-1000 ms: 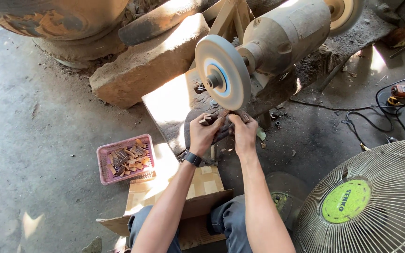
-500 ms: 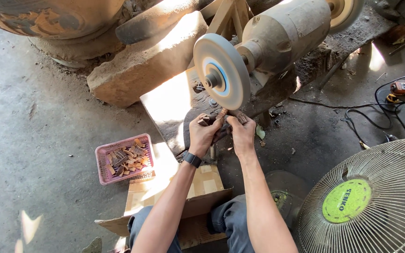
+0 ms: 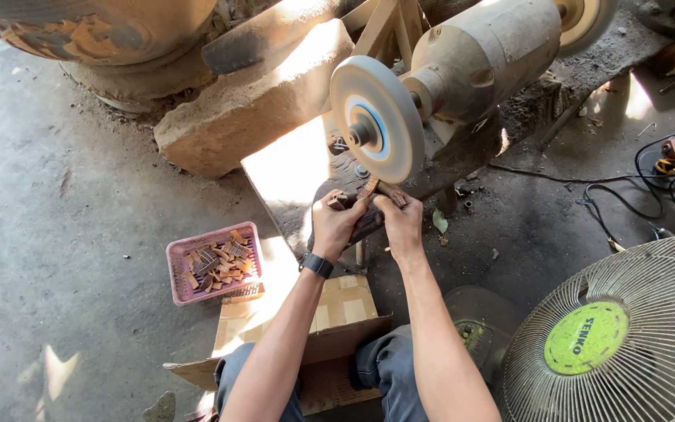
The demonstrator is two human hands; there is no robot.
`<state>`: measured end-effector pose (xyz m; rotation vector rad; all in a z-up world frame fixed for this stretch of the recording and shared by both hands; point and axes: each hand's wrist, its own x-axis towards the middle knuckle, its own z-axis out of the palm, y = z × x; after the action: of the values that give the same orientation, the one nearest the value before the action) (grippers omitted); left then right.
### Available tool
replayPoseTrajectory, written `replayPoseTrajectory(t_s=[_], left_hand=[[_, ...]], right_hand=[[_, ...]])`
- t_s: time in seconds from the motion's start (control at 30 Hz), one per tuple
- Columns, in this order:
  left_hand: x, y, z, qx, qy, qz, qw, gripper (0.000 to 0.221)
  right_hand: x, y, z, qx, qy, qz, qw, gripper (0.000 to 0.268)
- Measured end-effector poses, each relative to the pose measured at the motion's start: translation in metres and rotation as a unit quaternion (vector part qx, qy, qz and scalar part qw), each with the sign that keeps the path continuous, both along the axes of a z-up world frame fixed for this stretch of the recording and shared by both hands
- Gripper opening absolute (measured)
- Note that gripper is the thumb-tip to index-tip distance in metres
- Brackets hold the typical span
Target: Grinding and shaping small wooden pieces using a bench grinder.
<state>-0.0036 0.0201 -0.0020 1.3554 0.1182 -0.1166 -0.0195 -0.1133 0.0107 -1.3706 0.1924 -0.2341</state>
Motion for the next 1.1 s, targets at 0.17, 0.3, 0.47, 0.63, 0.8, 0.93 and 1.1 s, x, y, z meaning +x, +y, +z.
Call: replayPoseTrajectory(t_s=[0.17,0.3,0.47,0.63,0.8,0.93,1.1], left_hand=[[-0.001,-0.008,-0.002,0.011,-0.013,0.013,1.000,0.021],[0.003,-0.018,0.022,-0.038,0.027,-0.006,0.999,0.019],[-0.002,-0.005,-0.011,-0.010,-0.035,-0.003,0.999,0.025],[-0.012,0.005,-0.004,0.161,-0.103,-0.025,0.981,0.026],[-0.004,0.001,-0.012,0.113,-0.107,-0.028,0.987,0.029],[0.001,-0.011,-0.023,0.105,-0.133,-0.015,0.985,0.019],[0.002,-0.029,0.000,-0.154,0.065,-0.001,0.986,0.010]], right_hand=[[0.000,-0.011,-0.012,0.065,0.046,0.005,0.997,0.025],[0.006,-0.020,-0.025,0.108,0.013,-0.027,0.994,0.013],[-0.001,-0.006,0.007,0.050,0.078,-0.013,0.996,0.013],[-0.003,-0.011,-0.001,0.039,0.131,-0.018,0.990,0.014],[-0.001,-0.028,-0.052,-0.107,0.044,0.031,0.993,0.018],[-0.009,-0.027,-0.015,-0.042,0.024,0.015,0.999,0.016],[-0.009,-0.025,-0.004,0.015,0.073,-0.064,0.995,0.017]])
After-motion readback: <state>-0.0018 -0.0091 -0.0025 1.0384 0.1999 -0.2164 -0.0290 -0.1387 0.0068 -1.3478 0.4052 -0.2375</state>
